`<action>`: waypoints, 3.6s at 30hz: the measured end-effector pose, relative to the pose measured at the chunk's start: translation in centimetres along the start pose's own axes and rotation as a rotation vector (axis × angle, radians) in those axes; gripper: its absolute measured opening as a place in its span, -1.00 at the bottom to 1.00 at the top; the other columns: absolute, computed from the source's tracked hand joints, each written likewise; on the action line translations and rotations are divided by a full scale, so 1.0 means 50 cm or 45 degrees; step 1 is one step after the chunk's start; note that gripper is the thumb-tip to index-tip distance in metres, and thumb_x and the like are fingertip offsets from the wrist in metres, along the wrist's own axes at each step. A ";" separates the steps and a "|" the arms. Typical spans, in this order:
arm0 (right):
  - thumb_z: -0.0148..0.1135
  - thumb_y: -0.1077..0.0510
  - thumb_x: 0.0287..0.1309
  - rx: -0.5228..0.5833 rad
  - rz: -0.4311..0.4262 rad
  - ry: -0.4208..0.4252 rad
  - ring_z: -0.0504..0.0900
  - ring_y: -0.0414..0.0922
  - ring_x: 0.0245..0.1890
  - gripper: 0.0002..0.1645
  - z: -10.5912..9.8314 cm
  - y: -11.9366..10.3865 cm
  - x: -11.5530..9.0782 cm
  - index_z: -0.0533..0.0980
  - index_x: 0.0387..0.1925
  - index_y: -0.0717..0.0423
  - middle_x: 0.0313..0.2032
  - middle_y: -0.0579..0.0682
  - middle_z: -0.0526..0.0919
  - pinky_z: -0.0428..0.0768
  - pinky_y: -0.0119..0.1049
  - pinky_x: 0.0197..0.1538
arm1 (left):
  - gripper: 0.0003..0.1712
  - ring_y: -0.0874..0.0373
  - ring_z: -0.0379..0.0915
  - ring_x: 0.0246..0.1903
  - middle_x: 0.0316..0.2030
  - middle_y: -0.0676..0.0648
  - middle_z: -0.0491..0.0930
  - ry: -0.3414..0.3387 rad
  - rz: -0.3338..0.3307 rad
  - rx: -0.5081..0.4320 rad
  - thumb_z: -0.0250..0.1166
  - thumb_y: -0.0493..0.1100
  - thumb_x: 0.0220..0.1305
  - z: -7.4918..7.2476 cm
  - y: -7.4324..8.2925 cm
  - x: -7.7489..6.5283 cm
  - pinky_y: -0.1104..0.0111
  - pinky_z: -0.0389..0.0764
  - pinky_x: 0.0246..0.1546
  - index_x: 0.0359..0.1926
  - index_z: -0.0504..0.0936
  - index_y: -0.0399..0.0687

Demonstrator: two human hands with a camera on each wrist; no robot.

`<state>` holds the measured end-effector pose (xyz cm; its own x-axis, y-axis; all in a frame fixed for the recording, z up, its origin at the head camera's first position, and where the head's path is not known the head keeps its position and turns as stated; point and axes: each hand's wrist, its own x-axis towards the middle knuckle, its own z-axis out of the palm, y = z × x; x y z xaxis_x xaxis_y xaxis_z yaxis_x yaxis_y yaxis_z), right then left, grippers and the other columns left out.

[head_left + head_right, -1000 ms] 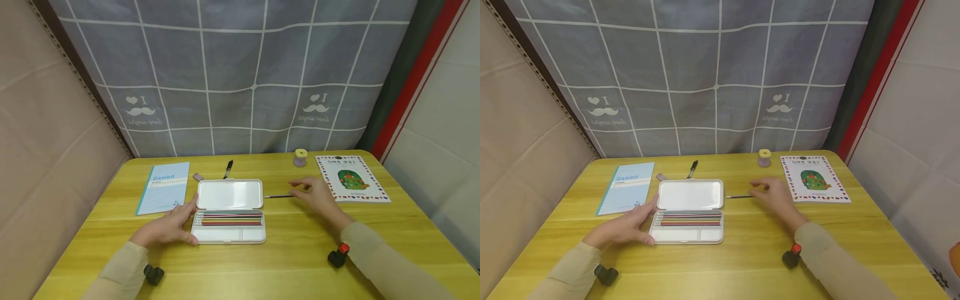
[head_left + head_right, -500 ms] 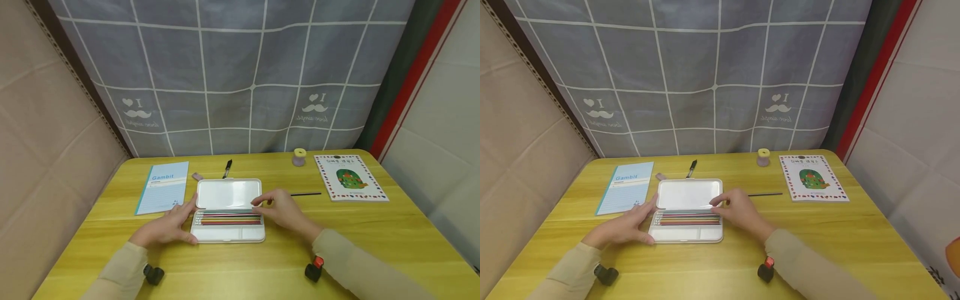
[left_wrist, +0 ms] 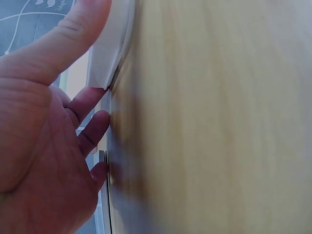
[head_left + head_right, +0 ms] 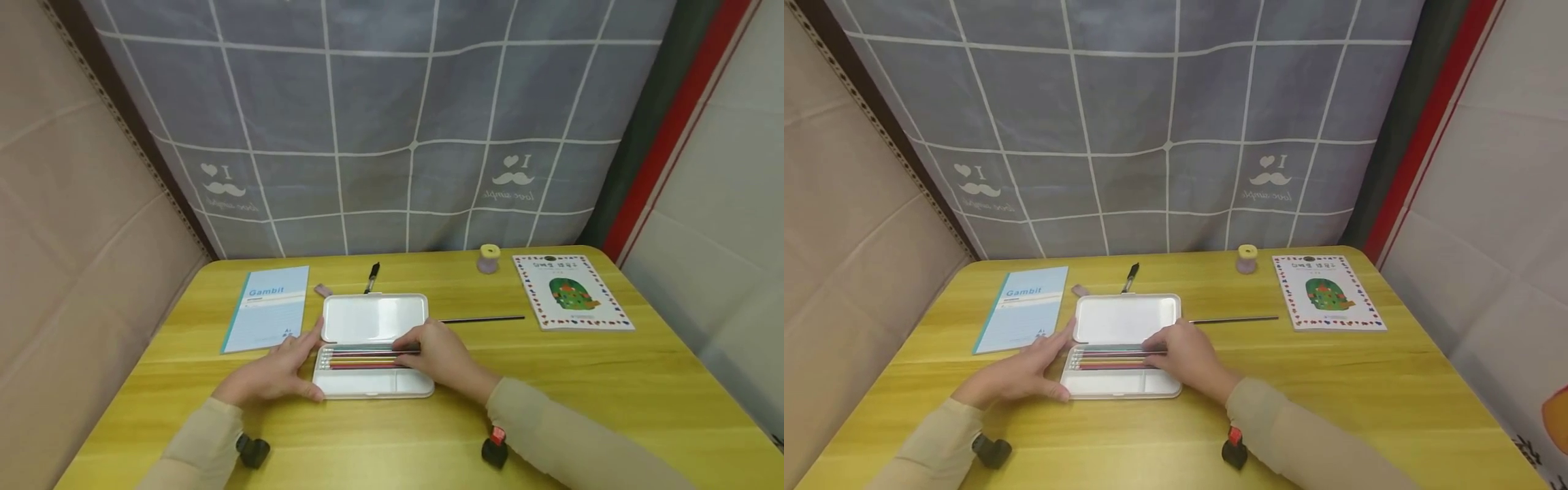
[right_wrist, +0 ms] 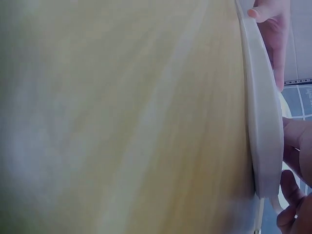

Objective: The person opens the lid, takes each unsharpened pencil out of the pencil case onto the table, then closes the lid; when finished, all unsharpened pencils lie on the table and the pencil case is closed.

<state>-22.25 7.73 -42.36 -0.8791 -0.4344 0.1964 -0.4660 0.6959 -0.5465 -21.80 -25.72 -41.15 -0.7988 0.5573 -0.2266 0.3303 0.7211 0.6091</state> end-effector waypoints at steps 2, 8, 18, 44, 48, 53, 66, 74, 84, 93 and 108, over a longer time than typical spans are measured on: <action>0.66 0.02 0.04 -0.033 0.019 -0.003 0.56 -0.25 -0.31 -0.78 0.000 -0.003 -0.001 0.84 -0.21 -0.15 -0.28 -0.26 0.81 0.51 -0.33 -0.24 | 0.56 -0.59 -0.38 0.52 0.52 -0.16 0.30 -0.002 0.005 0.002 0.54 0.29 0.09 0.000 0.003 0.002 -0.48 -0.36 0.37 0.67 -0.43 -0.12; 0.65 0.05 0.04 -0.063 0.008 0.035 0.53 -0.24 -0.33 -0.80 0.000 -0.010 -0.003 0.84 -0.23 -0.14 -0.29 -0.23 0.82 0.50 -0.31 -0.25 | 0.57 -0.56 -0.38 0.53 0.53 -0.17 0.28 -0.015 -0.014 0.002 0.54 0.28 0.08 0.000 0.008 0.007 -0.48 -0.35 0.38 0.67 -0.42 -0.12; 0.62 0.11 0.09 -0.040 -0.033 0.025 0.71 -0.24 -0.25 -0.89 0.000 -0.014 -0.001 0.84 -0.29 -0.12 -0.32 -0.21 0.82 0.63 -0.26 -0.18 | 0.57 -0.55 -0.33 0.54 0.52 -0.15 0.30 -0.012 -0.024 0.017 0.54 0.29 0.08 0.001 0.008 0.007 -0.48 -0.31 0.38 0.67 -0.43 -0.10; 0.50 0.32 0.13 0.437 -0.109 0.019 0.54 -0.19 -0.36 -0.87 -0.063 0.040 -0.002 0.76 -0.31 0.05 -0.38 -0.22 0.68 0.55 -0.37 -0.31 | 0.57 -0.57 -0.37 0.53 0.55 -0.17 0.24 -0.001 -0.036 -0.011 0.56 0.26 0.08 0.004 0.008 -0.003 -0.48 -0.34 0.38 0.68 -0.42 -0.08; 0.48 0.33 0.14 0.443 -0.125 0.041 0.54 -0.21 -0.37 -0.86 -0.075 0.058 -0.007 0.76 -0.31 0.04 -0.38 -0.20 0.70 0.55 -0.37 -0.31 | 0.57 -0.56 -0.39 0.53 0.56 -0.18 0.21 0.000 -0.044 -0.017 0.57 0.26 0.08 0.005 0.009 -0.004 -0.47 -0.37 0.38 0.68 -0.42 -0.07; 0.46 0.35 0.16 0.427 -0.104 0.072 0.58 -0.18 -0.34 -0.83 -0.096 0.082 -0.016 0.77 -0.29 0.02 -0.32 -0.14 0.74 0.56 -0.36 -0.29 | 0.57 -0.57 -0.39 0.53 0.54 -0.17 0.26 0.008 -0.031 -0.011 0.56 0.27 0.08 0.005 0.007 -0.005 -0.46 -0.37 0.39 0.68 -0.42 -0.08; 0.49 0.33 0.18 0.385 -0.079 0.109 0.60 -0.18 -0.33 -0.82 -0.153 0.160 -0.041 0.80 -0.26 -0.01 -0.26 -0.10 0.77 0.57 -0.36 -0.33 | 0.57 -0.57 -0.40 0.52 0.53 -0.17 0.28 0.016 -0.003 0.004 0.54 0.27 0.09 0.005 0.004 -0.005 -0.47 -0.39 0.37 0.67 -0.43 -0.14; 0.48 0.31 0.21 0.276 -0.011 0.121 0.59 -0.20 -0.34 -0.85 -0.181 0.226 -0.065 0.80 -0.21 0.03 -0.25 -0.12 0.77 0.58 -0.35 -0.31 | 0.57 -0.56 -0.41 0.53 0.53 -0.16 0.28 0.009 -0.004 -0.006 0.54 0.27 0.09 0.008 0.001 -0.003 -0.47 -0.39 0.38 0.67 -0.45 -0.11; 0.49 0.24 0.24 0.201 0.082 0.183 0.61 -0.24 -0.31 -0.89 -0.211 0.283 -0.096 0.81 -0.22 -0.01 -0.20 -0.10 0.79 0.59 -0.35 -0.25 | 0.57 -0.51 -0.38 0.55 0.52 -0.14 0.31 0.012 0.010 -0.010 0.54 0.26 0.10 0.008 -0.002 -0.003 -0.44 -0.38 0.40 0.66 -0.44 -0.14; 0.50 0.27 0.20 0.153 0.093 0.093 0.65 -0.27 -0.29 -0.87 -0.211 0.305 -0.101 0.81 -0.24 0.00 -0.25 -0.14 0.77 0.65 -0.34 -0.18 | 0.57 -0.51 -0.37 0.55 0.54 -0.18 0.27 0.016 -0.002 0.003 0.54 0.28 0.09 0.006 -0.001 -0.004 -0.45 -0.37 0.40 0.67 -0.43 -0.14; 0.51 0.27 0.19 0.096 0.069 0.023 0.70 -0.26 -0.27 -0.86 -0.204 0.307 -0.100 0.80 -0.28 -0.04 -0.27 -0.13 0.77 0.67 -0.37 -0.20 | 0.58 -0.50 -0.39 0.56 0.62 -0.27 -0.01 0.009 -0.012 0.015 0.54 0.29 0.08 0.005 0.002 -0.001 -0.44 -0.35 0.40 0.67 -0.44 -0.09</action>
<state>-26.02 26.42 -43.41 -0.9048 -0.3864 0.1789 -0.4092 0.6728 -0.6163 -21.60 -25.56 -41.27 -0.8056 0.5474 -0.2267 0.3286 0.7311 0.5979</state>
